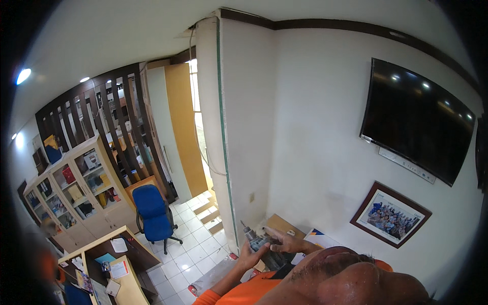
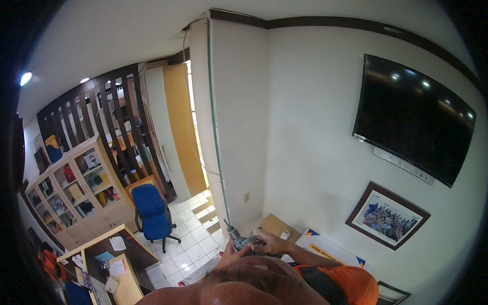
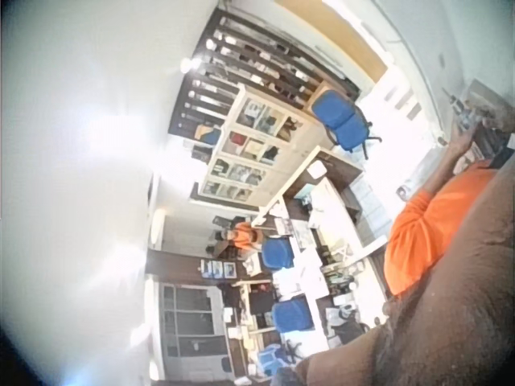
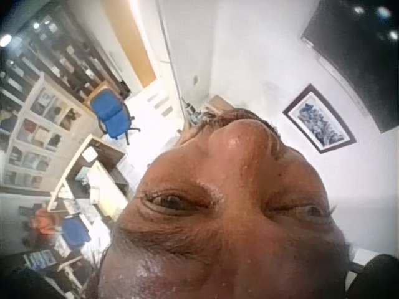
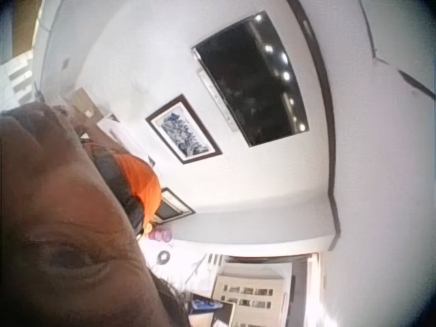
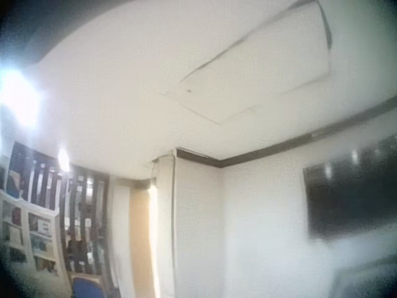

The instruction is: The person uses a corded drill to make holes in the ceiling. They repeatedly pick up screws from a nearby surface and drive them into the ceiling at multiple locations.

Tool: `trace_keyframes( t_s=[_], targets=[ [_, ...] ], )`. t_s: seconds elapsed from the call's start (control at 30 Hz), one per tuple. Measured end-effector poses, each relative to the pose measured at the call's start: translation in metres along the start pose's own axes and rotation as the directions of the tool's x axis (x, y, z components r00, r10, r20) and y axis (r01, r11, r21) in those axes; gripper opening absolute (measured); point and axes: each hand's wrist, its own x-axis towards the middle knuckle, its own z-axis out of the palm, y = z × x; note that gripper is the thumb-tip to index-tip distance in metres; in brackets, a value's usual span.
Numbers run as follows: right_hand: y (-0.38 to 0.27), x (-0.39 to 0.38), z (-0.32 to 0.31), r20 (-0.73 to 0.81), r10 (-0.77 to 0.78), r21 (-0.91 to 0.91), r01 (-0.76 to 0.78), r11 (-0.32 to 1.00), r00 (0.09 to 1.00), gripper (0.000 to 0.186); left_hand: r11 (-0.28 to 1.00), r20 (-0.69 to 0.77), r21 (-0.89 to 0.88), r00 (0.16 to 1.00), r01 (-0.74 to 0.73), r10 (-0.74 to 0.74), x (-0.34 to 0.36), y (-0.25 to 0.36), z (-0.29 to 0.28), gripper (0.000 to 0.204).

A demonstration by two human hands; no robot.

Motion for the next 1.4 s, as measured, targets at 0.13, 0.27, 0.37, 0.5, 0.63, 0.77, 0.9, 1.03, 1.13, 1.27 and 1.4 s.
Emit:
trace_keyframes(
  t_s=[0.13, 0.27, 0.37, 0.5, 0.63, 0.77, 0.9, 1.03, 1.13, 1.27, 1.4],
  targets=[
    [0.023, -0.005, 0.009, 0.023, -0.049, -0.123, 0.051, 0.991, 0.999, 0.112, 0.999, 0.014, 0.026, 0.999, 0.045, -0.046, 0.000, 0.003, 0.008, 0.075],
    [0.003, -0.017, 0.018, -0.047, 0.040, 0.016, -0.039, 0.999, 0.998, 0.117, 0.996, 0.032, 0.090, 0.999, -0.007, 0.004, 0.005, 0.009, 0.016, 0.088],
    [0.013, -0.013, 0.021, -0.072, 0.061, 0.148, -0.050, 0.988, 0.996, 0.118, 0.995, 0.021, 0.096, 1.000, 0.014, -0.016, 0.011, -0.002, 0.015, 0.091],
    [0.017, -0.002, 0.022, -0.080, 0.039, 0.272, -0.016, 0.962, 0.996, 0.120, 0.993, 0.035, 0.107, 0.999, -0.043, 0.040, 0.015, 0.002, 0.011, 0.090],
    [0.021, 0.008, 0.022, -0.071, -0.012, 0.330, 0.035, 0.943, 0.997, 0.122, 0.982, -0.002, 0.180, 0.999, -0.049, 0.051, 0.021, 0.019, 0.005, 0.084],
    [0.039, 0.014, -0.002, 0.053, -0.143, 0.173, 0.132, 0.976, 0.988, 0.118, 0.992, -0.151, 0.098, 0.986, 0.084, -0.069, 0.033, 0.004, -0.018, 0.076],
    [-0.004, 0.007, -0.025, 0.137, -0.154, -0.097, 0.168, 0.981, 0.979, 0.123, 0.972, -0.275, -0.122, 0.934, 0.203, -0.229, 0.048, 0.027, -0.024, 0.067],
    [-0.021, 0.014, -0.027, 0.093, -0.123, -0.189, 0.138, 0.972, 0.988, 0.123, 0.944, -0.300, -0.185, 0.899, 0.273, -0.319, 0.061, 0.032, -0.023, 0.064],
    [0.004, 0.025, -0.017, 0.029, -0.178, -0.194, 0.180, 0.964, 0.984, 0.125, 0.933, -0.366, -0.254, 0.868, 0.255, -0.336, 0.063, 0.023, -0.019, 0.064],
    [0.040, 0.031, -0.011, -0.012, -0.387, -0.347, 0.360, 0.866, 0.922, 0.129, 0.964, -0.371, -0.158, 0.892, 0.213, -0.258, 0.055, 0.030, -0.015, 0.073],
    [0.067, 0.026, 0.000, -0.060, -0.361, -0.327, 0.323, 0.888, 0.931, 0.135, 0.977, -0.414, 0.023, 0.892, 0.210, -0.182, 0.062, -0.001, -0.029, 0.079]
  ],
)
